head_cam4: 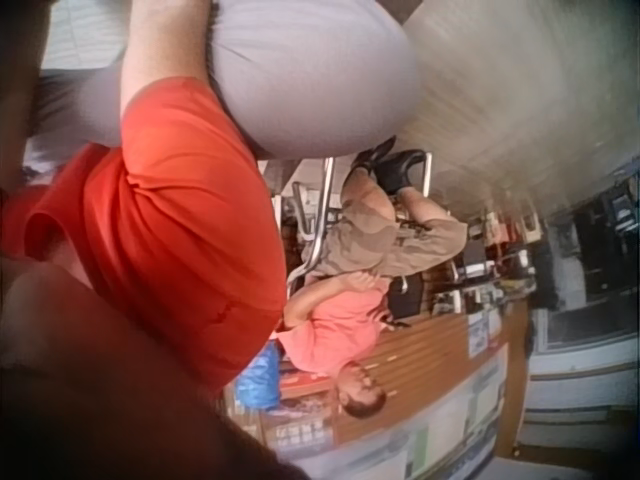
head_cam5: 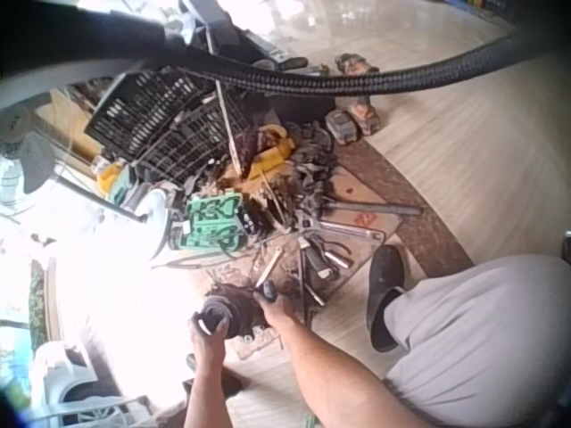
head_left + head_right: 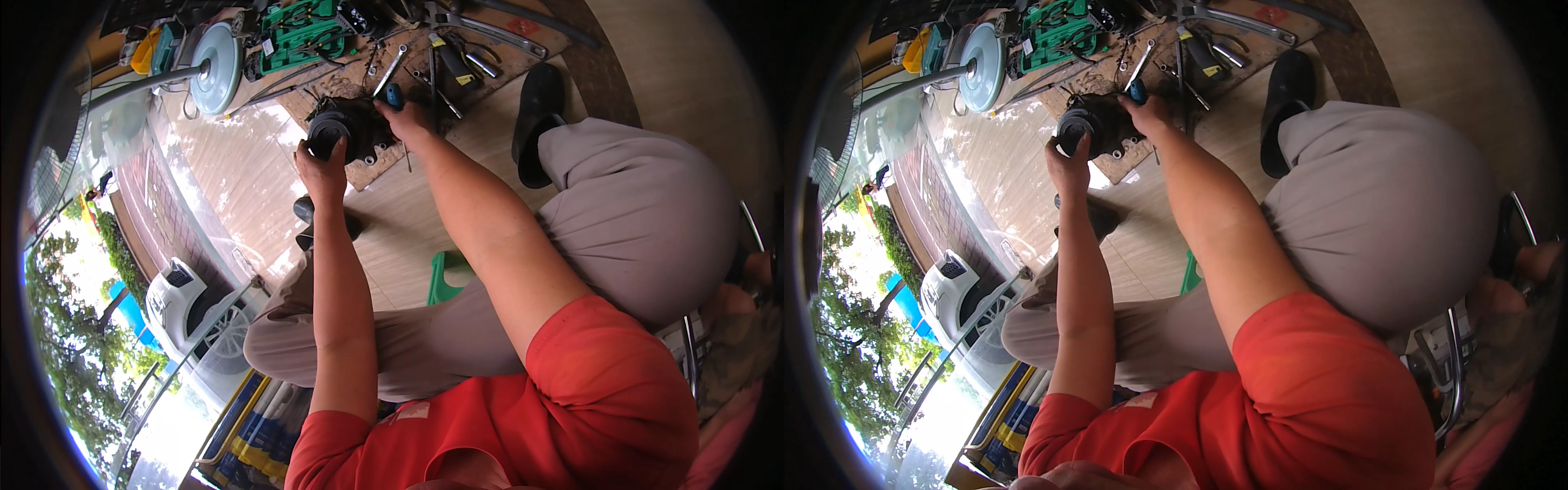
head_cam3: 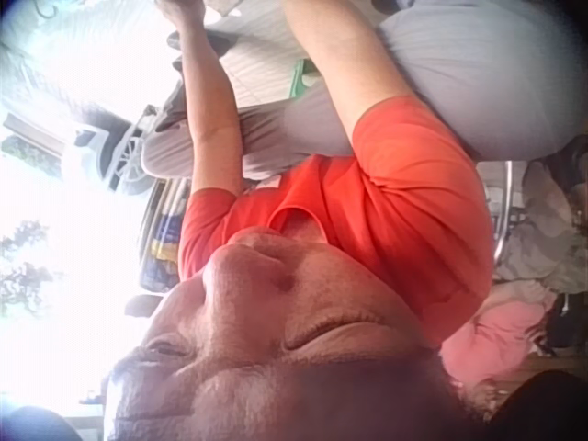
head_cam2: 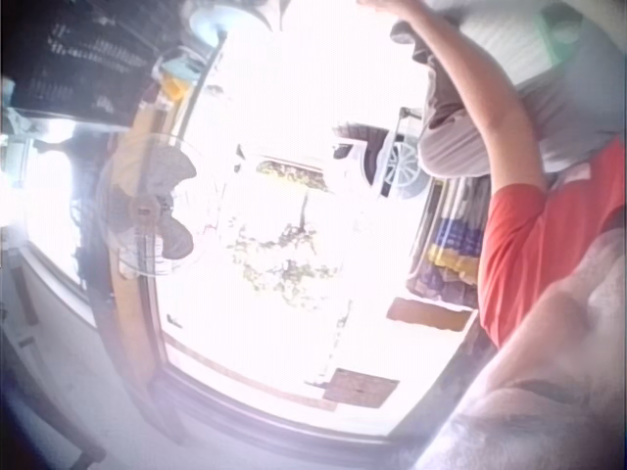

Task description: The person unscrews and removes components from a black automotive part using a screwdriver.

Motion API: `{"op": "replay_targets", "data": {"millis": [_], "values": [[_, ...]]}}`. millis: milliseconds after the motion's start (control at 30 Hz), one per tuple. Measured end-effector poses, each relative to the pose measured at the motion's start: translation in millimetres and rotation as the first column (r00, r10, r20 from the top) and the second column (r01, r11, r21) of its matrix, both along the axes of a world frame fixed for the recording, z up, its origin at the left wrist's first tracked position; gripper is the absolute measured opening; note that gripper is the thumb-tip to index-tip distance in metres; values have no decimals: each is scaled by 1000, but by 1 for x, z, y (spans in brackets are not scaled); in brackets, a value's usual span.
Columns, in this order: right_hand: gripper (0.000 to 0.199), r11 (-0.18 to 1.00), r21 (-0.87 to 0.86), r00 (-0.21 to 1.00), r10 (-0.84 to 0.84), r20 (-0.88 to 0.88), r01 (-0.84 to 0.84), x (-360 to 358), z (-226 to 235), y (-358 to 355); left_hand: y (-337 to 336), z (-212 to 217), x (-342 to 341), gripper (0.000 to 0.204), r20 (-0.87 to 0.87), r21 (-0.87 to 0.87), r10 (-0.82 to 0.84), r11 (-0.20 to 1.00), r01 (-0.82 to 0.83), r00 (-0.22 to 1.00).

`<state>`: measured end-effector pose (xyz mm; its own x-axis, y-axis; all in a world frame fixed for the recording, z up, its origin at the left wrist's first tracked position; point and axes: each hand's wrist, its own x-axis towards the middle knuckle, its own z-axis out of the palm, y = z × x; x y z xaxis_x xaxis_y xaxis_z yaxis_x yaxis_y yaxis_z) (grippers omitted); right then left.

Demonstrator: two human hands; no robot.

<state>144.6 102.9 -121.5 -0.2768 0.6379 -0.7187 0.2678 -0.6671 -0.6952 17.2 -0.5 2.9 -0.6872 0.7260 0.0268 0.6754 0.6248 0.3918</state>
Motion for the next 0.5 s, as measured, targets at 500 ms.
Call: {"op": "replay_targets", "data": {"millis": [500], "values": [[74,999,27,999,25,22,-25,6,17,4,3,1,15,83,-217,-137,39,988,-70,975]]}}
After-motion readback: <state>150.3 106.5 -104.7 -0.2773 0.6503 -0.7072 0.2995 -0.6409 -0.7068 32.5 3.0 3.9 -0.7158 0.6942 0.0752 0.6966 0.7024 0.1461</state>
